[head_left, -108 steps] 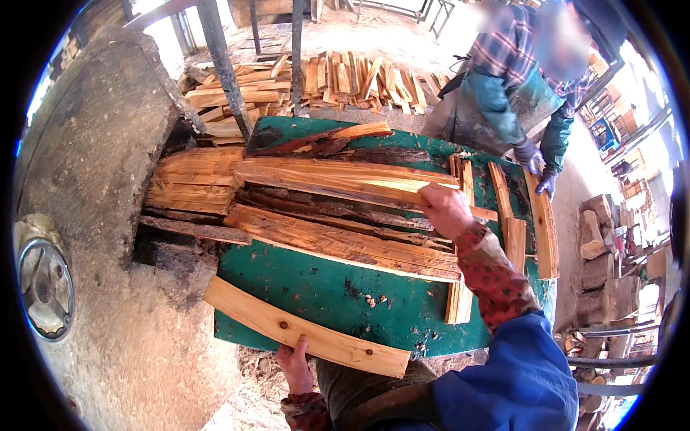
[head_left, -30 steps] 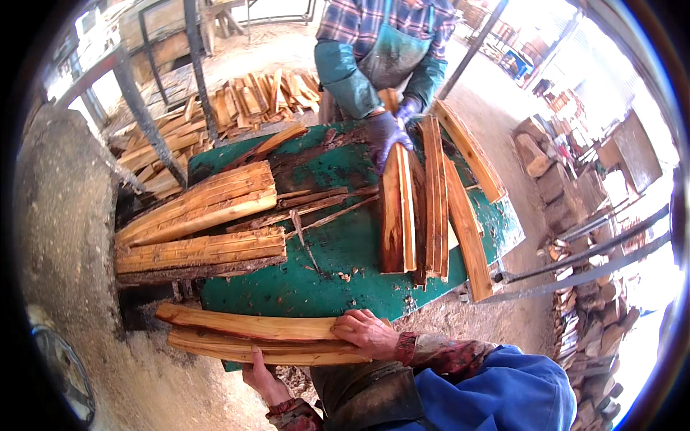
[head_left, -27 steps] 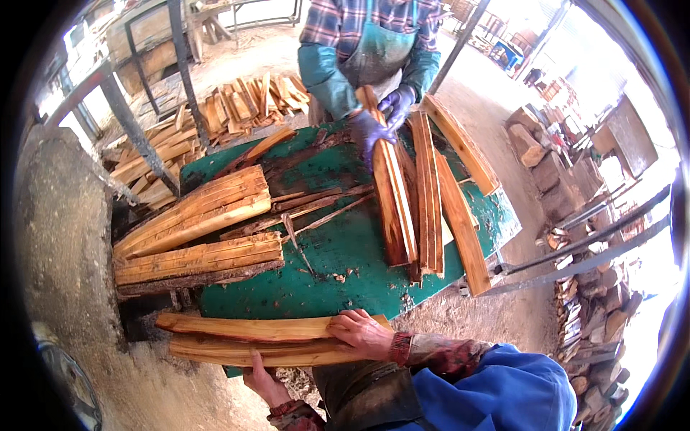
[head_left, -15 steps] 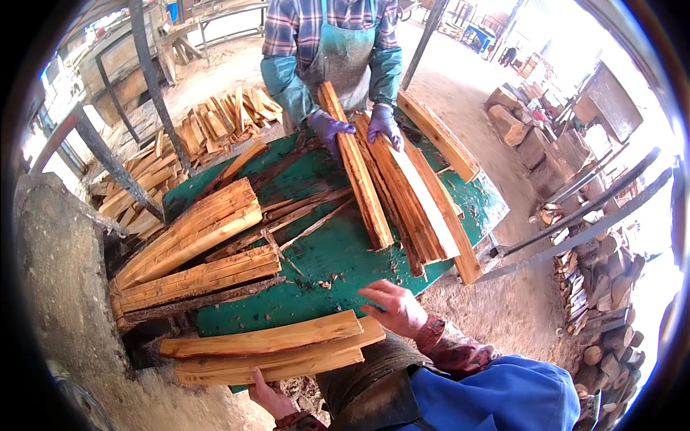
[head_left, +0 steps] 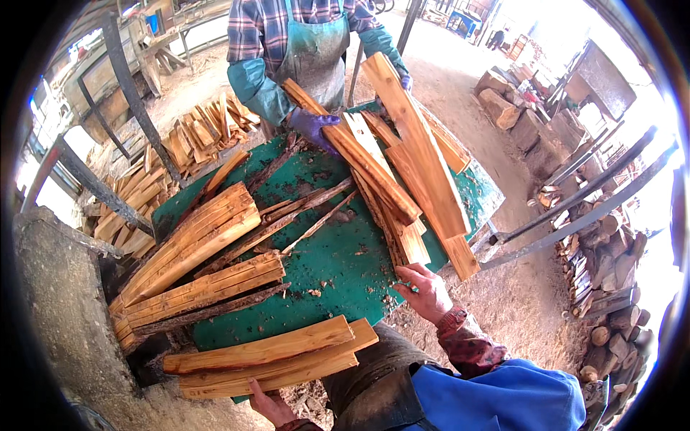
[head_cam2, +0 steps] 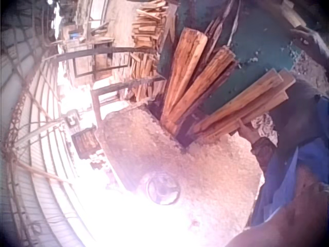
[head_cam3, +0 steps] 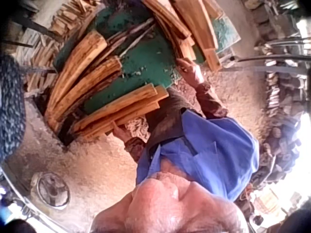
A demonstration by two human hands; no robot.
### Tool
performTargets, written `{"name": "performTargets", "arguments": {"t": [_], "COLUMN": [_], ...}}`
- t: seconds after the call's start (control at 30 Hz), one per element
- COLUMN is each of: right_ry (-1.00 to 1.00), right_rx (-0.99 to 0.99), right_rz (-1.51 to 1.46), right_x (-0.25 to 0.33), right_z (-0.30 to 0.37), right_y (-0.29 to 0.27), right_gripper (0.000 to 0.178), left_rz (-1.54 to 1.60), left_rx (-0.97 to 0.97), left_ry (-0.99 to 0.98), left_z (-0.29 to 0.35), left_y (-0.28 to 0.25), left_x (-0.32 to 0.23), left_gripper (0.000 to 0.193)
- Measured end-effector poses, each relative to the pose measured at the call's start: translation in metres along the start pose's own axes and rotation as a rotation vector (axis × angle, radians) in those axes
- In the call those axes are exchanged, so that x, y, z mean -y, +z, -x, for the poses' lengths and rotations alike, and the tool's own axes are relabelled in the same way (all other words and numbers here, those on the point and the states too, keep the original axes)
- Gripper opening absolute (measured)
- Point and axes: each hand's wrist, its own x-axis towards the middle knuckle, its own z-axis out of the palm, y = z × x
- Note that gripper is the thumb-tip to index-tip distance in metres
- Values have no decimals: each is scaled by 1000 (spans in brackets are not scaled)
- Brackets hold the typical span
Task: The person picks up processed wooden planks from a green conveyor table and stacks them in a pile. The person repeatedly lifts and places planks by hand, building a growing stack of lumber in a workshop.
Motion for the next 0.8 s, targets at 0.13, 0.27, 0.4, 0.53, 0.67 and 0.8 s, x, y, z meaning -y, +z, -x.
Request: {"name": "performTargets", "arguments": {"t": [0.13,0.27,0.4,0.53,0.67,0.8], "right_ry": [-62,-65,-25,65,102,253], "right_rx": [32,33,-40,-102,-109,1], "right_rz": [-23,3,24,58,213,271], "right_x": [0,-8,-21,-64,-121,-148], "right_z": [-21,-38,-48,-62,-97,-139], "right_y": [13,14,5,8,17,34], "right_gripper": [36,38,37,37,65,96], "left_rz": [47,-38,-292,-554,-818,-1239], "left_rx": [9,-27,-156,-218,-175,-296], "left_ry": [-2,-39,-23,220,360,648], "left_z": [-3,9,22,11,4,50], "left_y": [2,16,29,-4,-27,26], "left_x": [8,-4,-20,-3,-1,-37], "left_gripper": [58,57,44,43,48,50]}}
